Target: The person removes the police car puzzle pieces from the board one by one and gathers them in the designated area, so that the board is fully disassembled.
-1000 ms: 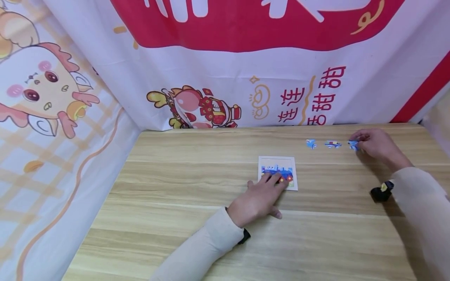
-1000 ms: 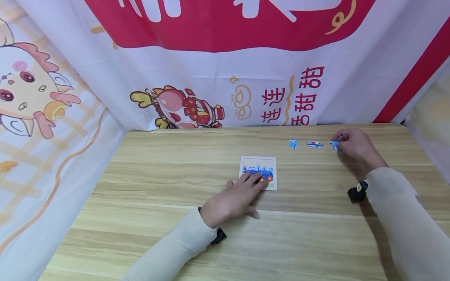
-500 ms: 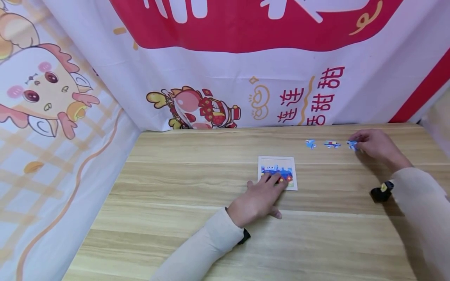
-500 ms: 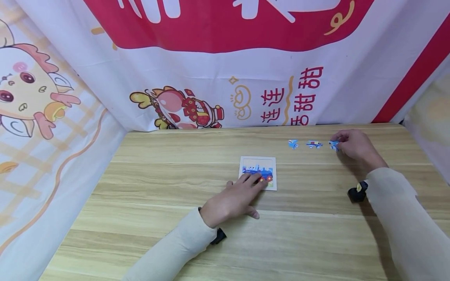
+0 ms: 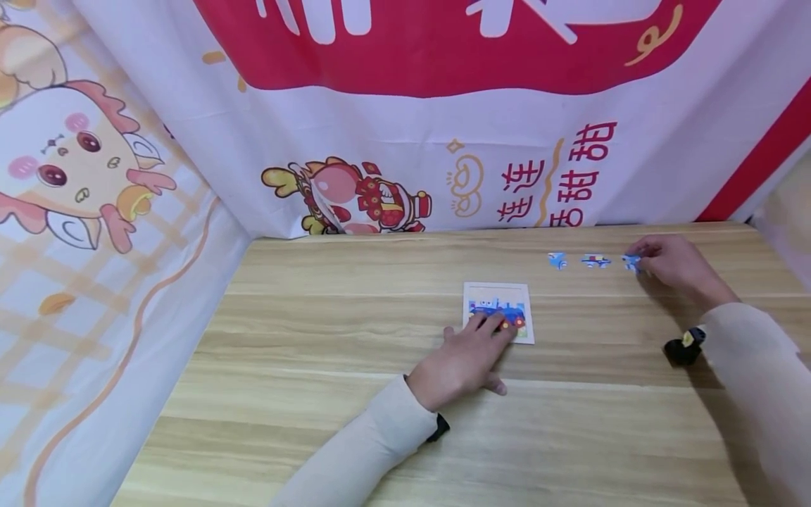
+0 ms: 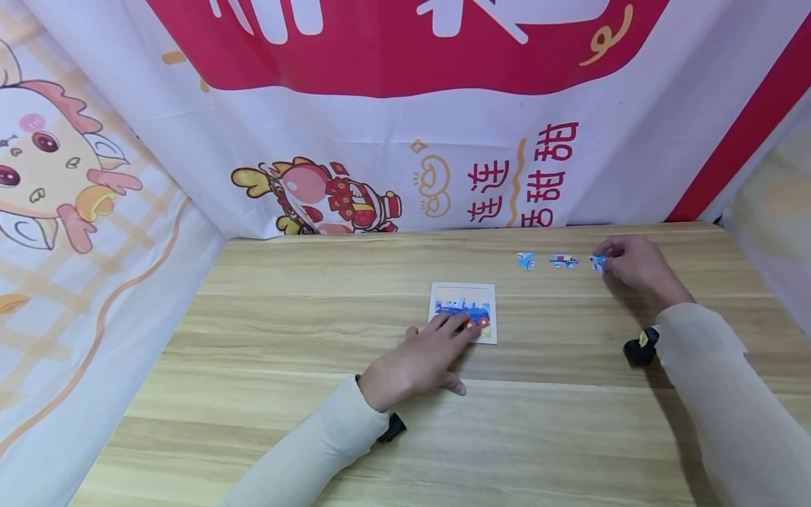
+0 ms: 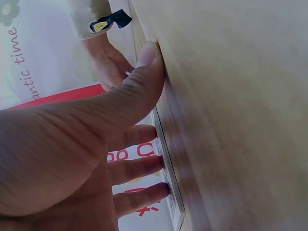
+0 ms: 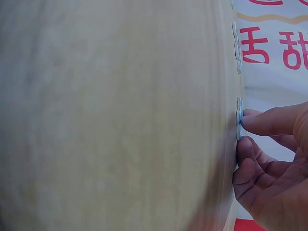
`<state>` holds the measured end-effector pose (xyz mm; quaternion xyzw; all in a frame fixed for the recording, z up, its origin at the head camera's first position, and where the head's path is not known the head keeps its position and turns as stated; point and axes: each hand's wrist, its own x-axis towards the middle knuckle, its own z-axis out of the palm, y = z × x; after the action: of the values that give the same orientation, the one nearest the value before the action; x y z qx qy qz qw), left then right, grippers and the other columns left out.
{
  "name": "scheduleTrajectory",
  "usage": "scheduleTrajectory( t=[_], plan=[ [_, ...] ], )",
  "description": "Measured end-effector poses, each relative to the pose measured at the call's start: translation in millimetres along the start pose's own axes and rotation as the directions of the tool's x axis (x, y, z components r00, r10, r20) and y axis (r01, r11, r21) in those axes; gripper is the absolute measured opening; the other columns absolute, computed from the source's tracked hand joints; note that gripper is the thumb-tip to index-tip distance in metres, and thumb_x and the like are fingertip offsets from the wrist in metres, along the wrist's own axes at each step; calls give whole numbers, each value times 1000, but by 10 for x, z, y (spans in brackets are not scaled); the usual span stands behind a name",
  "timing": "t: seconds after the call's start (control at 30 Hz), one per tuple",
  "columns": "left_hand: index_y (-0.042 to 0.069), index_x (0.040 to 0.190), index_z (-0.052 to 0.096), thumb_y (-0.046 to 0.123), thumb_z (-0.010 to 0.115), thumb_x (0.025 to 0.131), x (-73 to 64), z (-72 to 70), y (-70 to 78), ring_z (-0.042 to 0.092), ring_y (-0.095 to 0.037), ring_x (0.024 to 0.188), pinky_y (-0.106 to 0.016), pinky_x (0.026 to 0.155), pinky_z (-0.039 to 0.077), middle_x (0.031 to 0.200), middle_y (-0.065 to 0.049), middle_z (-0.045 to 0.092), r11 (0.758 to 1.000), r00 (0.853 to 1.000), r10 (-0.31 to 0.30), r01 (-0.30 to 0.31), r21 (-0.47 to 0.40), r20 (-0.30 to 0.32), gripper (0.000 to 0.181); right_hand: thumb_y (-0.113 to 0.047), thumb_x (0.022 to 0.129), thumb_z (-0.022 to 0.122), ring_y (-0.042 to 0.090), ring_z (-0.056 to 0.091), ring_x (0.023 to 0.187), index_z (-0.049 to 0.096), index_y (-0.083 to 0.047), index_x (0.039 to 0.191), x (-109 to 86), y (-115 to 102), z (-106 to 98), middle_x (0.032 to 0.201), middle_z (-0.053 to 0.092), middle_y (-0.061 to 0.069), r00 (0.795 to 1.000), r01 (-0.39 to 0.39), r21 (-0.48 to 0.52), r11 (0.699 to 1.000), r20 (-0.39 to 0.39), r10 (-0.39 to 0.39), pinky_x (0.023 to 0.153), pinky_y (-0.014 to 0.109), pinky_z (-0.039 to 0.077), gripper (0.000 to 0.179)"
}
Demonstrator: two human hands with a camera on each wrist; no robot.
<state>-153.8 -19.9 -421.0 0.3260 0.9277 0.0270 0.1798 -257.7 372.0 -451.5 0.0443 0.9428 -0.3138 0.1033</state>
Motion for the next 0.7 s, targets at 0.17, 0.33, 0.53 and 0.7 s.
scheduleTrajectory(
  t=[0.17, 0.33, 0.53, 0.7],
  plan=[
    [27, 162, 39, 53, 80, 86, -14, 21, -6, 29, -23, 157, -64, 110, 45, 172, 1, 29, 1000, 1000, 4, -4, -2, -1, 90, -10, 104, 53, 49, 42, 116, 56, 4, 138, 4, 4, -9, 136, 47, 35, 1000, -18, 14, 1000, 18, 18, 85, 47, 52, 37],
    [27, 163, 38, 54, 78, 87, -19, 40, -6, 28, -24, 158, -62, 111, 45, 173, 1, 28, 1000, 1000, 8, -8, 10, -3, 89, -12, 105, 54, 48, 46, 116, 58, 4, 136, -9, -74, -5, 133, 52, 34, 999, 45, -9, 999, -16, -45, 80, 37, 50, 36],
    [25, 163, 38, 54, 77, 88, -42, 47, -10, 27, -25, 159, -61, 111, 45, 173, 0, 27, 1000, 1000, 9, -9, 19, -10, 89, -14, 105, 57, 44, 53, 110, 63, 5, 132, -52, -395, 62, 126, 59, 32, 990, 133, -20, 991, -52, -134, 74, 31, 49, 34],
    [24, 163, 37, 52, 77, 89, -71, 32, -15, 27, -26, 159, -63, 112, 45, 174, -1, 27, 1000, 1000, 9, -9, 8, -12, 89, -10, 103, 61, 40, 59, 104, 67, 7, 124, -105, -738, 168, 117, 65, 30, 971, 219, -20, 976, -93, -219, 75, 33, 47, 28]
  ],
)
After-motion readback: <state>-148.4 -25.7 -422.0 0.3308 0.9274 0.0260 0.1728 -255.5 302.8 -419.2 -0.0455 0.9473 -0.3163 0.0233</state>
